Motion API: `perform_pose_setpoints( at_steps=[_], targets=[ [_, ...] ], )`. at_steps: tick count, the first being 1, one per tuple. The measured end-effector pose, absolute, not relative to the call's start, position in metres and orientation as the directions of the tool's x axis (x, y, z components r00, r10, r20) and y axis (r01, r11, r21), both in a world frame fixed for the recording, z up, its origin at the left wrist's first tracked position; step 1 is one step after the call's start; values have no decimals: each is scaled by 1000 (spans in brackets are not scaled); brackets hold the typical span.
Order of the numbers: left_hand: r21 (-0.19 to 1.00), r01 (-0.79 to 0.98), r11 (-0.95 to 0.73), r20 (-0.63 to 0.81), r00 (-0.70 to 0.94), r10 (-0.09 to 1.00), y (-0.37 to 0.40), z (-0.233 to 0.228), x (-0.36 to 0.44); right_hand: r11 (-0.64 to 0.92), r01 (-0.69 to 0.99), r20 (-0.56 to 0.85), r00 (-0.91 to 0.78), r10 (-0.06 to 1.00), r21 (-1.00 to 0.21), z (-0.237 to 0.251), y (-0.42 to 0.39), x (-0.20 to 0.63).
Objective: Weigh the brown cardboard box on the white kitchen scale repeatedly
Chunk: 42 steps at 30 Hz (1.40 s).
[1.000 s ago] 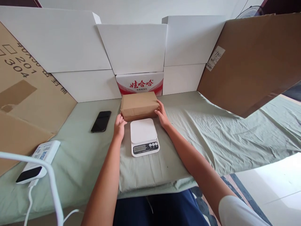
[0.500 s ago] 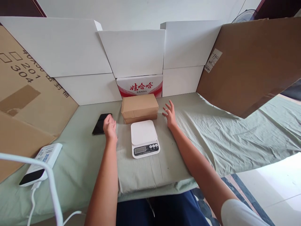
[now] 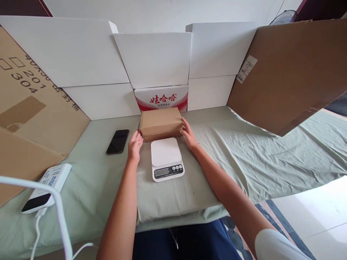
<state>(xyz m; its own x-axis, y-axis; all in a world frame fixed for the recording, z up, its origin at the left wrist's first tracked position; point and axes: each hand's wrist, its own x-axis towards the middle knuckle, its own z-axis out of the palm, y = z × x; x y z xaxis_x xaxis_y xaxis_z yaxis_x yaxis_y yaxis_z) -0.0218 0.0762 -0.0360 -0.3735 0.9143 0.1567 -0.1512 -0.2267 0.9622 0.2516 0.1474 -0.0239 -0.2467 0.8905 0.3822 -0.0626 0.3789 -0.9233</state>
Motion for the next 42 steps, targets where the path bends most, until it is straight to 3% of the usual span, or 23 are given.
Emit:
perform_pose_setpoints(
  at_steps=[10, 19, 27, 42],
  targets=[
    [971, -106, -215, 167, -348, 922, 77, -36, -18, 390, -59, 392, -230, 891, -919, -19, 145, 247],
    [907, 29, -421, 393, -418, 819, 13, -18, 0, 565, -11, 551, -241, 799, -825, 0, 96, 267],
    [955, 20, -297, 275, -443, 853, -65, -50, 11, 526, 16, 504, -261, 823, -850, -23, 40, 287],
    [960, -40, -277, 228, -464, 856, -67, -47, 16, 612, 46, 590, -216, 778, -789, -21, 35, 282]
  ],
)
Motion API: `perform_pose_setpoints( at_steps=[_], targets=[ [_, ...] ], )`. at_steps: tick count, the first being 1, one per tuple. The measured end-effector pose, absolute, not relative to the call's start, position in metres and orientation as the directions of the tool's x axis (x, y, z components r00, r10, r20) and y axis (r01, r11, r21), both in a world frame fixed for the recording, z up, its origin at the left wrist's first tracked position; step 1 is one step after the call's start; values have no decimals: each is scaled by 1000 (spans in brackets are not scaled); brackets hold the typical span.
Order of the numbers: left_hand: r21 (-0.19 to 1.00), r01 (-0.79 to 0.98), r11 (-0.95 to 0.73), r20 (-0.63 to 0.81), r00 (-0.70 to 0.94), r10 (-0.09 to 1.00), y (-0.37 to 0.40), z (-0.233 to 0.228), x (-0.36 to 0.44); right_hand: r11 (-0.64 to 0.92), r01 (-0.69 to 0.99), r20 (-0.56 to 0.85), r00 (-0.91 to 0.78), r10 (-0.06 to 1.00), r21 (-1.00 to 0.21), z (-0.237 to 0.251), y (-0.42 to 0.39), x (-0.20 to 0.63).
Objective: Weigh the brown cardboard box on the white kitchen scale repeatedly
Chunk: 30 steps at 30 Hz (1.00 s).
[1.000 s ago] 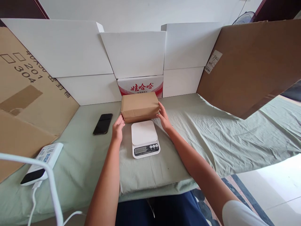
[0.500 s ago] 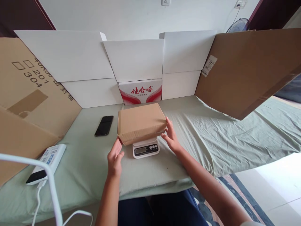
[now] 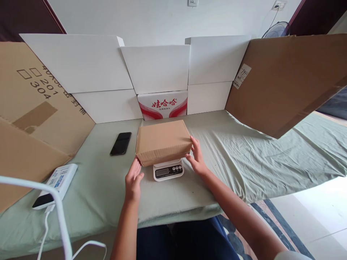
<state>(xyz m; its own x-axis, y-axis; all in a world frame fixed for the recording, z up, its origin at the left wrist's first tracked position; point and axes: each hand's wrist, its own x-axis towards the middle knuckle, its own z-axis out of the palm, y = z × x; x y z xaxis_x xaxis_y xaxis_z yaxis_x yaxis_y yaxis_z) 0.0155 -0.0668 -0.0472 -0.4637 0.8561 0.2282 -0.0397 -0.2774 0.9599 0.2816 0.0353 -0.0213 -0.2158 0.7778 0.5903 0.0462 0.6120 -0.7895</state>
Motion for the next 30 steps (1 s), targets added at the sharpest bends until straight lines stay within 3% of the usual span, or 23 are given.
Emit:
perform_pose_setpoints(
  at_steps=[24, 30],
  targets=[
    [958, -18, -287, 250, -439, 863, -65, -46, 15, 641, 112, 622, -167, 765, -759, -16, 33, 280],
    [872, -5, -489, 374, -636, 675, -68, -29, 10, 609, 57, 611, 13, 792, -791, -17, 42, 289]
  ],
)
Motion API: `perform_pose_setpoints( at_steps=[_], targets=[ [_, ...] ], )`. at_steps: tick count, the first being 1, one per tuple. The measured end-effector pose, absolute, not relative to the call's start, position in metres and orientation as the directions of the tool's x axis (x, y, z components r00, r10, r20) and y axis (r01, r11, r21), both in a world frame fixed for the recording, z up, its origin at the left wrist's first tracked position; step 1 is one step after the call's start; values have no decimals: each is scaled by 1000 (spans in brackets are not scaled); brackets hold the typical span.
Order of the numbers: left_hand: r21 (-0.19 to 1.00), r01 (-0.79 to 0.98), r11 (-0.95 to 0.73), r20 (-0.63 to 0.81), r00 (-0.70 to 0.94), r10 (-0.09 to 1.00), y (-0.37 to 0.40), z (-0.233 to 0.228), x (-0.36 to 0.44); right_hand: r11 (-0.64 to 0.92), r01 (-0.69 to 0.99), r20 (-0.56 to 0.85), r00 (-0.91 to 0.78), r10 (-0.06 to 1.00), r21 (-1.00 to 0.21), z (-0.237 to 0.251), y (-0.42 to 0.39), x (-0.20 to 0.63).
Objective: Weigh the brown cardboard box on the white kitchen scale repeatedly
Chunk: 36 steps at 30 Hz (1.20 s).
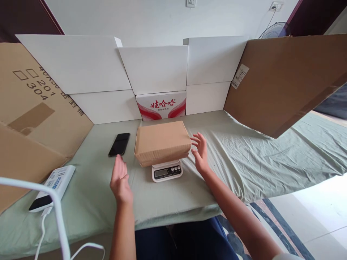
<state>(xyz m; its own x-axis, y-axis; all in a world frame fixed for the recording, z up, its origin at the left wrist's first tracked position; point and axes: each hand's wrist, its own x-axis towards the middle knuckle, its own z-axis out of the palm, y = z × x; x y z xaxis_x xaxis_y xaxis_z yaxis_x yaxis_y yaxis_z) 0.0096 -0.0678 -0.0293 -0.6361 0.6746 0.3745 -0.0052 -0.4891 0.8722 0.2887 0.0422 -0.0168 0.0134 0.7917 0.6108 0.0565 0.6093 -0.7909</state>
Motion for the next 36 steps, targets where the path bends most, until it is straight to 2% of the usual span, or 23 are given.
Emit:
perform_pose_setpoints(
  at_steps=[2, 5, 13, 26, 36],
  targets=[
    [874, -18, -485, 351, -667, 657, -68, -27, 8, 587, 48, 589, 82, 804, -808, -16, 44, 291],
    [892, -34, -450, 323, -648, 690, -66, -27, 8, 572, 44, 573, 100, 813, -819, -15, 45, 291],
    [935, -46, -352, 267, -563, 782, -65, -29, 14, 557, 60, 559, 33, 829, -829, -11, 41, 287],
    [950, -81, -302, 225, -490, 842, -65, -36, 14, 470, 20, 466, -100, 879, -883, -12, 40, 285],
    [977, -39, -211, 171, -450, 876, -67, -49, 12, 496, 25, 483, -193, 854, -868, -13, 33, 279]
  ],
)
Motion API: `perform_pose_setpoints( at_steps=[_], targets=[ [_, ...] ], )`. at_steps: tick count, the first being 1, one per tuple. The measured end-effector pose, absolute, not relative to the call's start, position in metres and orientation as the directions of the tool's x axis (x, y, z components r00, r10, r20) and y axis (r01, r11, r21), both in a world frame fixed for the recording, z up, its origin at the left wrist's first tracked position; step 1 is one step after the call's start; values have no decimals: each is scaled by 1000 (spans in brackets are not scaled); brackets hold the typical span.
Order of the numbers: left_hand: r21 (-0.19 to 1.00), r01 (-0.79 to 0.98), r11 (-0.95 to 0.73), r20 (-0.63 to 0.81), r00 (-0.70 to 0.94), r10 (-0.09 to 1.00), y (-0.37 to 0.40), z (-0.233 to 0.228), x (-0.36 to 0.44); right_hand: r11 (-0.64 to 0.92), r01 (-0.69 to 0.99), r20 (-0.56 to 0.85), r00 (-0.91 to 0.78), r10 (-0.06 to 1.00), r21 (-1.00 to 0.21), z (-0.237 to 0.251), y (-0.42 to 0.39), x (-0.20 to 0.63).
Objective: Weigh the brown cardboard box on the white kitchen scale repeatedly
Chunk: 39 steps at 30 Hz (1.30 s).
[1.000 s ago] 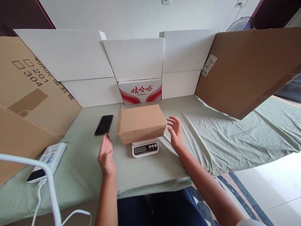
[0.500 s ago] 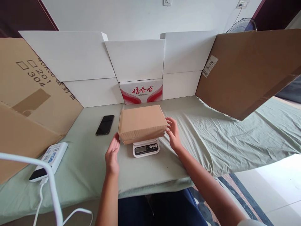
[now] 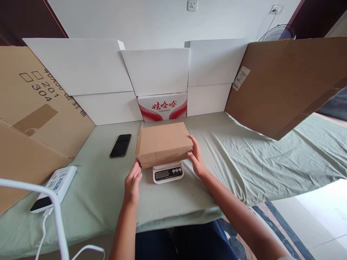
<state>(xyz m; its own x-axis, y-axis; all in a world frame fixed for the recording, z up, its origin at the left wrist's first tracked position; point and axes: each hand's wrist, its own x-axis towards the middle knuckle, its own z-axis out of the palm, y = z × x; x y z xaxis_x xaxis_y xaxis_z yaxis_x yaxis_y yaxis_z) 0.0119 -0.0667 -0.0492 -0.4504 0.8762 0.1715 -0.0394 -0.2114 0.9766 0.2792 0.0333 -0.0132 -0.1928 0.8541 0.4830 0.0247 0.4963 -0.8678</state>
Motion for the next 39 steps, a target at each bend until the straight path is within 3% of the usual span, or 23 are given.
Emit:
perform_pose_setpoints(
  at_steps=[7, 14, 22, 39],
  targets=[
    [973, 16, -232, 216, -437, 873, -53, -28, 7, 510, 22, 501, -158, 851, -860, 12, 34, 277],
    [945, -3, -326, 307, -328, 893, 35, 18, -5, 604, -26, 602, -128, 788, -796, 41, 98, 252],
    [962, 31, -273, 269, -309, 912, 73, -22, -7, 527, -59, 530, -118, 840, -848, -22, 144, 230],
    [980, -29, -199, 174, -372, 912, 77, -36, -5, 425, -47, 426, -182, 886, -904, -20, 153, 231]
  ],
)
